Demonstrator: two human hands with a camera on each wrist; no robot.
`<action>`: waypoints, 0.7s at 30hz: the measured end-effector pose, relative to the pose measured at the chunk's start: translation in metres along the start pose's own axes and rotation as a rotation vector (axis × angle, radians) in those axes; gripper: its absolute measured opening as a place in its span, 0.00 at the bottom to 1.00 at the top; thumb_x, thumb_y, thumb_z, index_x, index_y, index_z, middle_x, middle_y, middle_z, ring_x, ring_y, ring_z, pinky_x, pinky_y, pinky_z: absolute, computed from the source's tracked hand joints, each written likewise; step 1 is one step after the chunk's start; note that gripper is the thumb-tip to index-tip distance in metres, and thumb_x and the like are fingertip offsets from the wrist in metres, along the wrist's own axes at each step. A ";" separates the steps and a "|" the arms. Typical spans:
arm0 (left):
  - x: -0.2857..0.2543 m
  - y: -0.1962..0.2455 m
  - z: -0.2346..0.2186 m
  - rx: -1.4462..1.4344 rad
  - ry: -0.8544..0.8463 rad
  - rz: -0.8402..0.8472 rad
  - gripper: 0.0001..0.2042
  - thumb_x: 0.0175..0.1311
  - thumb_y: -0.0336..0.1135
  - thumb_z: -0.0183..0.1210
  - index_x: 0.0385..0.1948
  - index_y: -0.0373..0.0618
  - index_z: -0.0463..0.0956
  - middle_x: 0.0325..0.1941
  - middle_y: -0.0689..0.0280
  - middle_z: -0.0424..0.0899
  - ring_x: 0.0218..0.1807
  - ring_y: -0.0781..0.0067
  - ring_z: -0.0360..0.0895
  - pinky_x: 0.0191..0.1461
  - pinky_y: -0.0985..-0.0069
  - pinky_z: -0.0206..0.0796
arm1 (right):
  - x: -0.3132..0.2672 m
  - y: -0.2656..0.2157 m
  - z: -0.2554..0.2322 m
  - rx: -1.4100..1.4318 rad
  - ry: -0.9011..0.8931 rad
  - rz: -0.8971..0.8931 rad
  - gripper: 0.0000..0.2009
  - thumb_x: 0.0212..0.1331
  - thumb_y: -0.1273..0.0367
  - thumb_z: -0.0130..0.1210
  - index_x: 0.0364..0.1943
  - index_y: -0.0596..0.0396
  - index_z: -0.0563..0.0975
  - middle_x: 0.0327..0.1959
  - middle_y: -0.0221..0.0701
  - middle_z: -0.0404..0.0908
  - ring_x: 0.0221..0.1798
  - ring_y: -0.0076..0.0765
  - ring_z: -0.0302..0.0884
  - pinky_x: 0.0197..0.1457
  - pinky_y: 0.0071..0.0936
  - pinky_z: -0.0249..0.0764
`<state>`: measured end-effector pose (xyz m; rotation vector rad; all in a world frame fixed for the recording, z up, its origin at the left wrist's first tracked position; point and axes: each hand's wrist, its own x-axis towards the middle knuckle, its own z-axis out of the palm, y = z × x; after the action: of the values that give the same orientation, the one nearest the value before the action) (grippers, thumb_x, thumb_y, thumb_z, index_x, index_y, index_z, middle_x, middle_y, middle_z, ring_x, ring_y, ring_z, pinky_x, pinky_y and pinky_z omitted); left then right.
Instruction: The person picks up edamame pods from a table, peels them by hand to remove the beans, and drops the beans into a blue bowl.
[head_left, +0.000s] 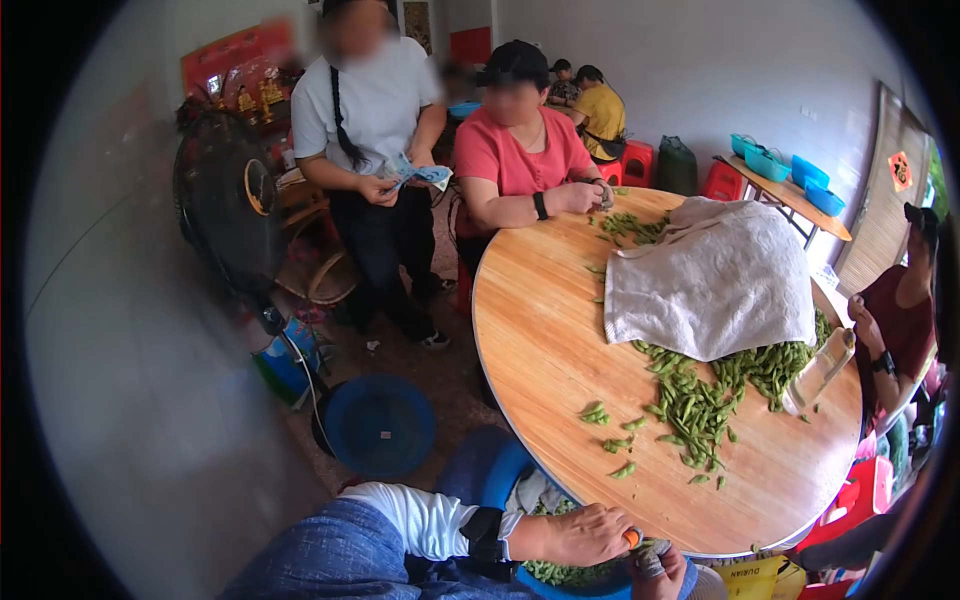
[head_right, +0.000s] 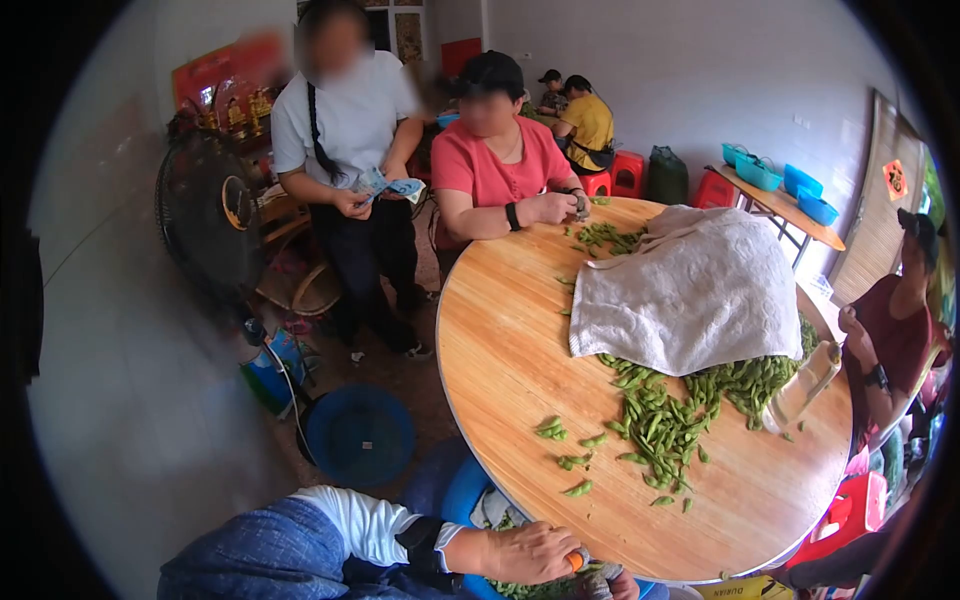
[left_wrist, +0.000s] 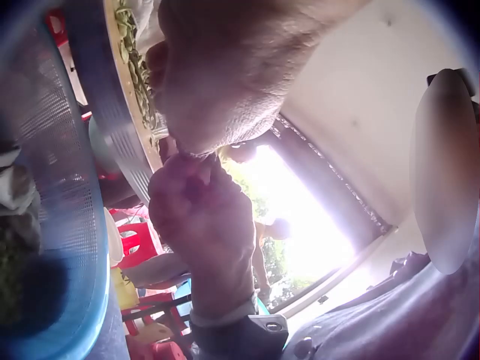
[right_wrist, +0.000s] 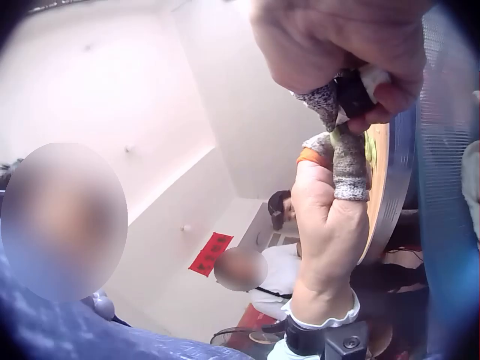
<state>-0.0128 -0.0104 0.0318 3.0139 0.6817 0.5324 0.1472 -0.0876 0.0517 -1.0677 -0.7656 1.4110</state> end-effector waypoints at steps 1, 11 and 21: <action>-0.002 -0.001 0.002 -0.020 0.096 0.022 0.07 0.49 0.32 0.48 0.20 0.38 0.67 0.28 0.62 0.70 0.33 0.70 0.70 0.28 0.77 0.65 | -0.003 -0.002 0.004 0.016 -0.004 0.005 0.02 0.51 0.74 0.51 0.28 0.56 0.72 0.26 0.26 0.73 0.28 0.20 0.67 0.33 0.17 0.65; -0.014 -0.002 0.007 -0.302 0.035 0.026 0.08 0.48 0.33 0.49 0.24 0.36 0.68 0.26 0.57 0.71 0.32 0.63 0.71 0.30 0.71 0.64 | -0.011 -0.005 0.008 0.057 -0.105 0.066 0.04 0.51 0.72 0.53 0.30 0.56 0.72 0.27 0.23 0.72 0.29 0.17 0.66 0.34 0.15 0.63; -0.003 0.011 0.010 -1.402 0.177 -0.392 0.09 0.58 0.34 0.46 0.33 0.37 0.67 0.28 0.56 0.74 0.33 0.71 0.70 0.39 0.74 0.61 | -0.014 0.003 0.008 -0.018 -0.086 -0.092 0.06 0.52 0.71 0.52 0.32 0.58 0.72 0.30 0.25 0.74 0.32 0.19 0.67 0.37 0.17 0.65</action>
<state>-0.0080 -0.0209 0.0223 1.5106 0.5153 0.7845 0.1376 -0.1002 0.0547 -0.9789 -0.8803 1.3803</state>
